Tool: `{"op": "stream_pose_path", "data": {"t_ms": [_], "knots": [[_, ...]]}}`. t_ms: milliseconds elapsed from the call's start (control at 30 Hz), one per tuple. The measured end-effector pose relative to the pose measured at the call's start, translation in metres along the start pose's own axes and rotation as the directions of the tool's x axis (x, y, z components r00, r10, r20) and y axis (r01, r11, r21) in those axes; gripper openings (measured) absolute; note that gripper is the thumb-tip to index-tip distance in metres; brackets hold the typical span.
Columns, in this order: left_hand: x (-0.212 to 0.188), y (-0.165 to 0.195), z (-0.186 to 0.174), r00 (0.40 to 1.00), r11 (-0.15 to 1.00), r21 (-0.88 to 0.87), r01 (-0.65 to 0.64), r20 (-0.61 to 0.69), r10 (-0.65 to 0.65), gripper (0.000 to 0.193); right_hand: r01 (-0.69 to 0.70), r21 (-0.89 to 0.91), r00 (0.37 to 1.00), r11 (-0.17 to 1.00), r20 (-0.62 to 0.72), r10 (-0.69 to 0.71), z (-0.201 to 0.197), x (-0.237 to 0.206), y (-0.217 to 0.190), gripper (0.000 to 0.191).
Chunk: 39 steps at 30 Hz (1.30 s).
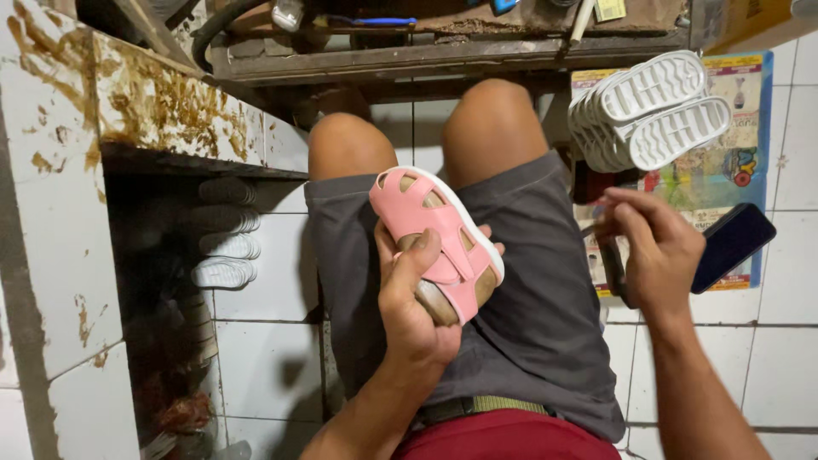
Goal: The person heats a pink sandal upper over a gas burner flame to soften it, then presses and shapes it onto a shoe last, and trims the edges with a knife. They repeat heating and pressing, then hold and turn the finished sandal on their lap.
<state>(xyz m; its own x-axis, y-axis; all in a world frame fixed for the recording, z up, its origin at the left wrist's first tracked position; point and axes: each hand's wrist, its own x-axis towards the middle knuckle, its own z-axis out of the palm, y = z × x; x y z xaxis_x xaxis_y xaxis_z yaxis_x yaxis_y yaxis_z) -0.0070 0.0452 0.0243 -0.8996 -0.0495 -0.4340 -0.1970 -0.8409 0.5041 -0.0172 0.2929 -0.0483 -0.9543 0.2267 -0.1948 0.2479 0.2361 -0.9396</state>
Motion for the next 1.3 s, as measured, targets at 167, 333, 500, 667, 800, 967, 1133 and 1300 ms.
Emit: {"op": "stream_pose_path", "data": {"t_ms": [167,333,500,667,800,967,1133,1300], "knots": [[0.008,-0.006,0.007,1.000,1.000,0.029,0.008,-0.001,-0.008,0.055,0.297,-0.894,0.953,0.335,0.299,-0.047,-0.031,0.022,0.079,0.075],[0.015,-0.016,0.010,0.998,0.996,0.082,0.016,-0.061,-0.011,0.056,-0.044,-0.469,0.976,0.882,0.168,0.138,-0.042,0.024,0.087,0.049],[0.023,-0.024,0.007,0.997,0.995,0.104,-0.003,-0.070,0.010,0.058,-0.238,0.206,0.969,0.949,0.116,0.218,-0.049,0.001,0.022,0.046],[0.024,-0.031,0.005,0.998,0.989,0.150,0.000,-0.057,0.008,0.055,-0.259,0.279,0.815,0.925,0.577,0.054,-0.026,-0.002,-0.044,0.039],[0.024,-0.032,0.001,0.999,0.989,0.149,-0.010,-0.040,0.016,0.055,-0.188,0.201,0.763,0.961,0.647,0.014,-0.005,0.012,-0.059,0.036],[0.024,-0.034,-0.004,0.999,0.986,0.169,0.007,-0.033,-0.001,0.060,-0.063,0.027,0.739,0.998,0.673,0.028,0.001,0.019,-0.064,0.029],[0.022,-0.033,-0.006,0.998,0.966,0.257,-0.008,-0.062,0.025,0.066,0.211,-0.186,0.602,0.960,0.798,0.022,0.008,0.033,-0.080,0.027],[0.023,-0.025,-0.003,0.999,0.994,0.098,0.038,-0.008,-0.037,0.060,-0.183,0.082,0.727,0.980,0.683,0.078,0.010,0.022,-0.079,0.032]]}}
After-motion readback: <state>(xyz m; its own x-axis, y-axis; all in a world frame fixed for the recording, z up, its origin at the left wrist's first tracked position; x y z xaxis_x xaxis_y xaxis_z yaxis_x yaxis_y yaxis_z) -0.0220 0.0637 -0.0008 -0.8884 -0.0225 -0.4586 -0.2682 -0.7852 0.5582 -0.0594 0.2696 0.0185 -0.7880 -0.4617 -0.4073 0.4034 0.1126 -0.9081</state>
